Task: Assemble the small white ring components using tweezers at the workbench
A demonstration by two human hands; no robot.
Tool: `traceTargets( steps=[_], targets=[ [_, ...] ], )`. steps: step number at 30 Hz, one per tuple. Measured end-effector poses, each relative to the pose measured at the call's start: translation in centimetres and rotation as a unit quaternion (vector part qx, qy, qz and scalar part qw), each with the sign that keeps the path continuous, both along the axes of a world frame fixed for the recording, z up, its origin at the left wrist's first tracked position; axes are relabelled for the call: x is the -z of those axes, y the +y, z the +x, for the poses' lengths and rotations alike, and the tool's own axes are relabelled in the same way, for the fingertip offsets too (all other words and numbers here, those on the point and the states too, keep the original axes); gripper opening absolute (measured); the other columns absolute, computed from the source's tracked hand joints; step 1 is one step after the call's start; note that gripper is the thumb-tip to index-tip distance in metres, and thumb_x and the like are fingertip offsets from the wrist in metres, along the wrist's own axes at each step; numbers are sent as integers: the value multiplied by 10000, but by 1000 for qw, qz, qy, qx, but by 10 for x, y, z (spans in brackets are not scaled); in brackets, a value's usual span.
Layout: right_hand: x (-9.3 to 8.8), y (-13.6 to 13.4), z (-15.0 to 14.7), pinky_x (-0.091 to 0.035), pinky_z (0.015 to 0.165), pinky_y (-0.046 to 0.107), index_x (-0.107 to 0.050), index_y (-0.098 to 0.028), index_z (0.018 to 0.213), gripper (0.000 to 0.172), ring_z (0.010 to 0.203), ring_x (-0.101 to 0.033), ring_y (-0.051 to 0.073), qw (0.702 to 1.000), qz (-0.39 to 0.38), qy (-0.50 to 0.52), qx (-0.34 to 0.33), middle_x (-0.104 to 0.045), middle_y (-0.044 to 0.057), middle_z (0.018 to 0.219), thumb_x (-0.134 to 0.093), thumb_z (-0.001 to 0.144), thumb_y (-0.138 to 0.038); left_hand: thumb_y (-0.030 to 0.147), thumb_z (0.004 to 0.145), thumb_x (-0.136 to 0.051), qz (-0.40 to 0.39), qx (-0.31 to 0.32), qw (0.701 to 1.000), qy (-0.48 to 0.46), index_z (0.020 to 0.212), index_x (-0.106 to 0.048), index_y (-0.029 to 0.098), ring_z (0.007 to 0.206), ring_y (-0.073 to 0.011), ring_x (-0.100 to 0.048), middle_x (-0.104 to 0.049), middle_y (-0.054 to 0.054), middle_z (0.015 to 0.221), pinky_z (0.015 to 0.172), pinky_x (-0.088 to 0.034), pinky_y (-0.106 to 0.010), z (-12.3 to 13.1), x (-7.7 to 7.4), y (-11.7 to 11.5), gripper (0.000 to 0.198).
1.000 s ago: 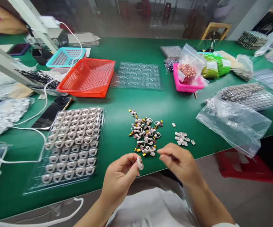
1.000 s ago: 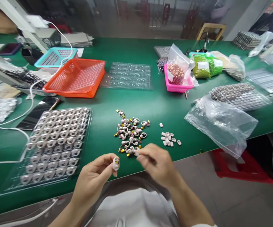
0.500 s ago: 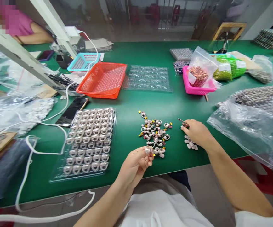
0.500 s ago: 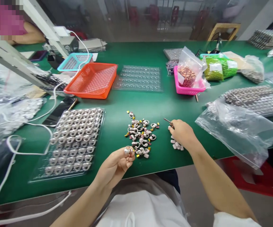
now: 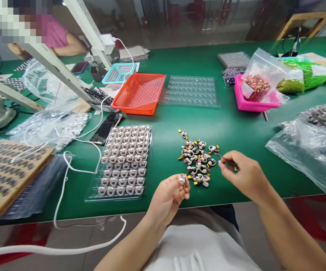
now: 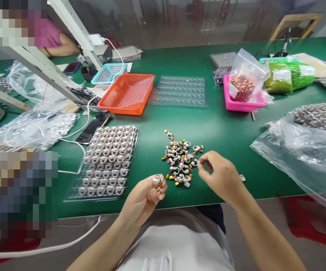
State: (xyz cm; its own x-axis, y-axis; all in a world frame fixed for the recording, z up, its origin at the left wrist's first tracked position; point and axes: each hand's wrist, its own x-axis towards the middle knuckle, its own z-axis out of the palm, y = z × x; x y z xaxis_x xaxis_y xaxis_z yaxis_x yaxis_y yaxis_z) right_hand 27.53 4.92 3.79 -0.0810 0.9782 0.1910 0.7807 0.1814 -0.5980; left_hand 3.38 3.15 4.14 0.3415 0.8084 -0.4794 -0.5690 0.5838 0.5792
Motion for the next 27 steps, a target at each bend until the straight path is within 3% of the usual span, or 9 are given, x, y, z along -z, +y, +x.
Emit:
traceTargets(
  steps=[2,4,7,10,15,18,27],
  targets=[
    [-3,-22,-26,-506,608,257,-621,-229,897,45,672,-626,160,979,-52,196,-25,-656,14,807,-643,883,-266,268,758,-806,19,-11,1000,22,726,-679,105,611,-94,-527,-584,-14,680,551,-492,-176,2,-2,-2,209],
    [1,-39,-53,-528,583,246,-645,-236,972,106,691,-644,164,930,-91,356,-27,-676,19,831,-673,892,-300,274,742,-824,32,-29,998,43,761,-703,113,638,-112,-571,-625,-22,698,604,-525,-206,3,-3,-5,202],
    [12,-52,-83,-576,653,269,-675,-225,1047,159,781,-684,186,882,-75,466,-25,-708,49,917,-681,910,-307,280,739,-838,50,-47,996,62,836,-742,142,771,-165,-668,-726,-50,803,760,-563,-267,3,-1,-12,195],
    [21,-52,-95,-584,724,285,-674,-238,1075,136,874,-691,194,893,-23,449,-11,-708,56,996,-634,946,-221,292,800,-804,94,-37,991,90,896,-759,179,958,-209,-694,-776,-66,954,903,-538,-305,1,2,-21,155],
    [24,-51,-91,-575,686,275,-642,-289,1164,336,903,-678,192,947,97,306,-23,-674,56,1054,-603,915,-67,283,849,-768,126,-23,985,116,944,-759,204,1097,-235,-682,-771,-81,1118,963,-516,-305,-1,1,-30,124],
    [25,-52,-89,-582,671,293,-619,-295,1180,391,873,-672,199,951,143,270,-45,-653,61,1037,-597,886,-39,309,838,-778,124,-27,986,112,941,-760,200,1110,-253,-683,-768,-102,1136,971,-520,-324,-1,-3,-32,151],
    [28,-52,-85,-576,713,318,-613,-289,1120,387,894,-671,209,949,151,275,-47,-656,51,1016,-614,854,-7,258,856,-762,140,-25,984,103,934,-765,222,1037,-221,-721,-774,-85,1137,930,-547,-286,-2,-11,-31,86]
  ],
)
